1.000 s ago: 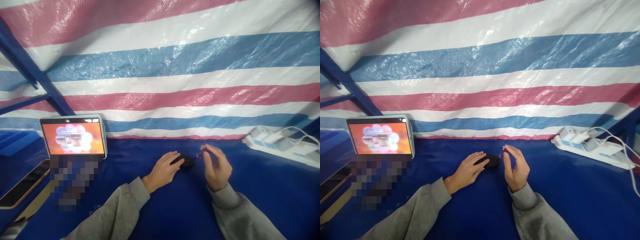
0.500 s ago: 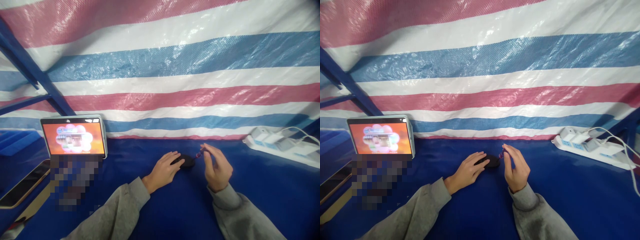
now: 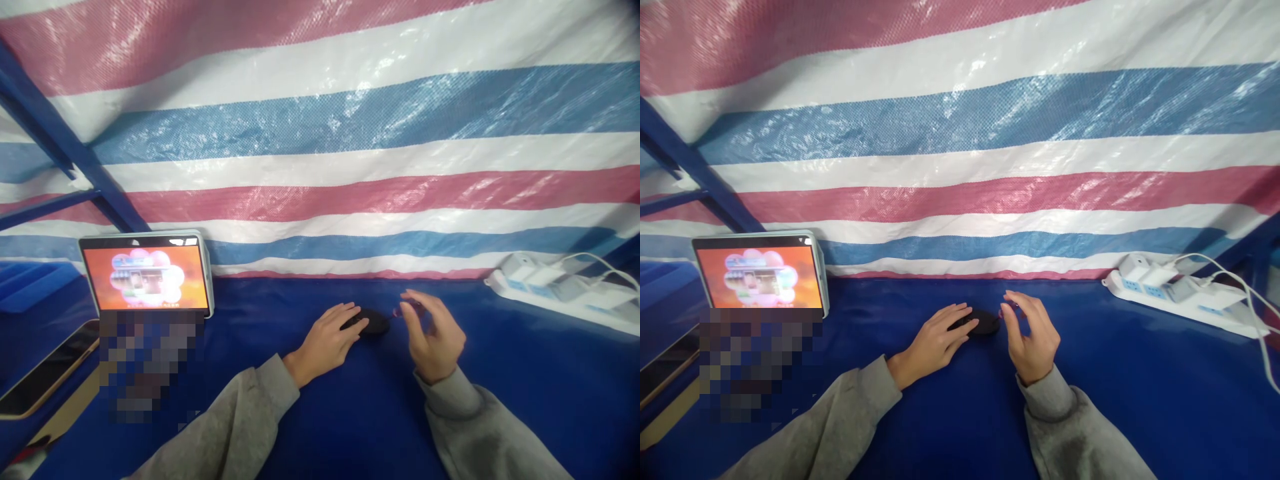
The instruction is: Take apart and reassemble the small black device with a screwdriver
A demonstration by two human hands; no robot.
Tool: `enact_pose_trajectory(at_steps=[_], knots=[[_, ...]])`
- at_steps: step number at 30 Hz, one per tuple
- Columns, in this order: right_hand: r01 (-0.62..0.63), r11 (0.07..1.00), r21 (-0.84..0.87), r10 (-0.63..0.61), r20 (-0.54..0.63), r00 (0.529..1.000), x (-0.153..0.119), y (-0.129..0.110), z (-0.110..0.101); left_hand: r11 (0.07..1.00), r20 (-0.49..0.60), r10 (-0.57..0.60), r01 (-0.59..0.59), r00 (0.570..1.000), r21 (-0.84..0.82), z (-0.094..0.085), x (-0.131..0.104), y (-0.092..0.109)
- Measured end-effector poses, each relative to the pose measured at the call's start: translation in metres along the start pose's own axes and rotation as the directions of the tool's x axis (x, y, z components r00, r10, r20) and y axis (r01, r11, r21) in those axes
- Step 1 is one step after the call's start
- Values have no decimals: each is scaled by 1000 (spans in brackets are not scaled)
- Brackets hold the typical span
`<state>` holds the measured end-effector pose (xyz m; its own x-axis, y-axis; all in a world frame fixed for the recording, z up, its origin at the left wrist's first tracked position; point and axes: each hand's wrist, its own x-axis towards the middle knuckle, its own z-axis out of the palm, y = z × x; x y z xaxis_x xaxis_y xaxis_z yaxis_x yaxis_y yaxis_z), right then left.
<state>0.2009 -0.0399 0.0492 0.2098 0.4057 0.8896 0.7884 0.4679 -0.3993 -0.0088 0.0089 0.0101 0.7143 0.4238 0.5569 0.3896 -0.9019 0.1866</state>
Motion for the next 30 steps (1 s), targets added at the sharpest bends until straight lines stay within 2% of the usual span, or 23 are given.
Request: enact_pose_trajectory(at_steps=[5, 11, 20, 26, 30], knots=[[-17, 1000, 2, 17, 64, 998, -4, 1, 0, 1000, -10, -7, 7, 1000, -25, 0, 0, 0], [-90, 995, 31, 90, 10, 996, -7, 3, 3, 1000, -6, -20, 20, 1000, -21, 1, 0, -1], [11, 1000, -22, -11, 21, 1000, -1, 1, 1, 1000, -5, -13, 13, 1000, -14, 1, -1, -2], [11, 1000, 11, -12, 41, 999, -2, 4, 1, 1000, -4, -15, 15, 1000, -11, 1, -1, -1], [25, 1000, -20, -24, 10, 1000, -1, 3, 1, 1000, -8, 1, -1, 1000, -10, 1, -1, -1]])
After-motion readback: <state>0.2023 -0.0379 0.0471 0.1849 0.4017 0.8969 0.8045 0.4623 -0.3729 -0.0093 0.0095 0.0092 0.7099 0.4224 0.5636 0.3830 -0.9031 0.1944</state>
